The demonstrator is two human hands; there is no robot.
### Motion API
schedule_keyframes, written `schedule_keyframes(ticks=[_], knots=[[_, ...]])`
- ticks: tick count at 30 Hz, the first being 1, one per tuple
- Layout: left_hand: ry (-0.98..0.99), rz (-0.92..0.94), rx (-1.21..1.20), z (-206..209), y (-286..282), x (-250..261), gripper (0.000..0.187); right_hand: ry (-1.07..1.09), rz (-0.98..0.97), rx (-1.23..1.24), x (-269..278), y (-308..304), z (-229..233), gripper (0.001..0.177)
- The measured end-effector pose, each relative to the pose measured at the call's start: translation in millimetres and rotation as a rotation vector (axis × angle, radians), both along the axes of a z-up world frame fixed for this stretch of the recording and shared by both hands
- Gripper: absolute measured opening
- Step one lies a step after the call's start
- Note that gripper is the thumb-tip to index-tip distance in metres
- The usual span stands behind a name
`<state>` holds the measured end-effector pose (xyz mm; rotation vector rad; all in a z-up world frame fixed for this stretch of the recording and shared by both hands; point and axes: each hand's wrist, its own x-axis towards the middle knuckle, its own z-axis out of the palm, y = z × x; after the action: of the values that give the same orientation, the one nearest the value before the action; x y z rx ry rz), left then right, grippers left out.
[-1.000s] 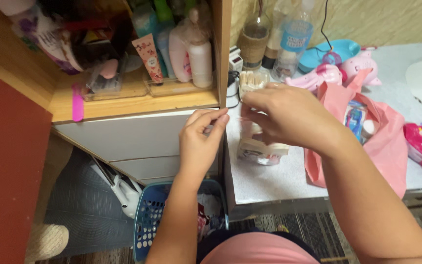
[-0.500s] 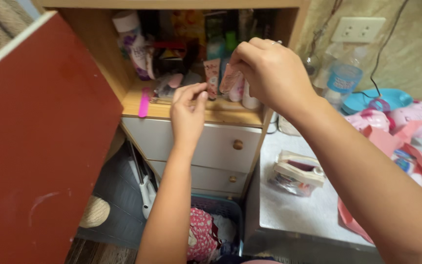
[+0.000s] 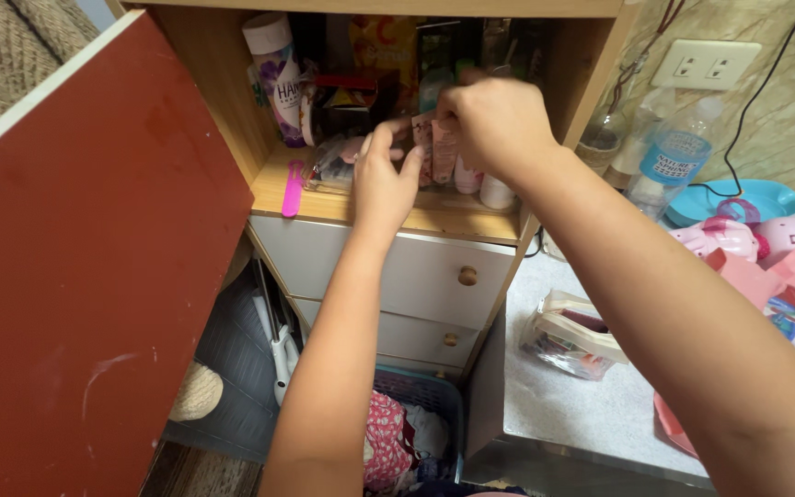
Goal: The person packs various toiletries and personal care items from a bathroom cabinet into a pink tote bag. They handle items such as bottles, tubes, a hairdryer, and a toothbrush, placing them into the bag before zipping it closed.
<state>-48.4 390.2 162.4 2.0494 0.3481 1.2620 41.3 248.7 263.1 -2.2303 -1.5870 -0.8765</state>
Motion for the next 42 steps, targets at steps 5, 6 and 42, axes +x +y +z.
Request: schedule_keyframes(ticks=[5,6,42], knots=[[-0.008,-0.007,0.007,7,1,-1,0.041,0.246,-0.055,-0.189,-7,-5,15,0.023],[0.0,0.0,0.016,8,2,-1,0.04,0.271,-0.068,-0.211,-10,-6,16,0.022],[0.082,0.0,0.038,-9,11,6,0.049,-0.222,-0.1,-0.083,21,2,-17,0.018]])
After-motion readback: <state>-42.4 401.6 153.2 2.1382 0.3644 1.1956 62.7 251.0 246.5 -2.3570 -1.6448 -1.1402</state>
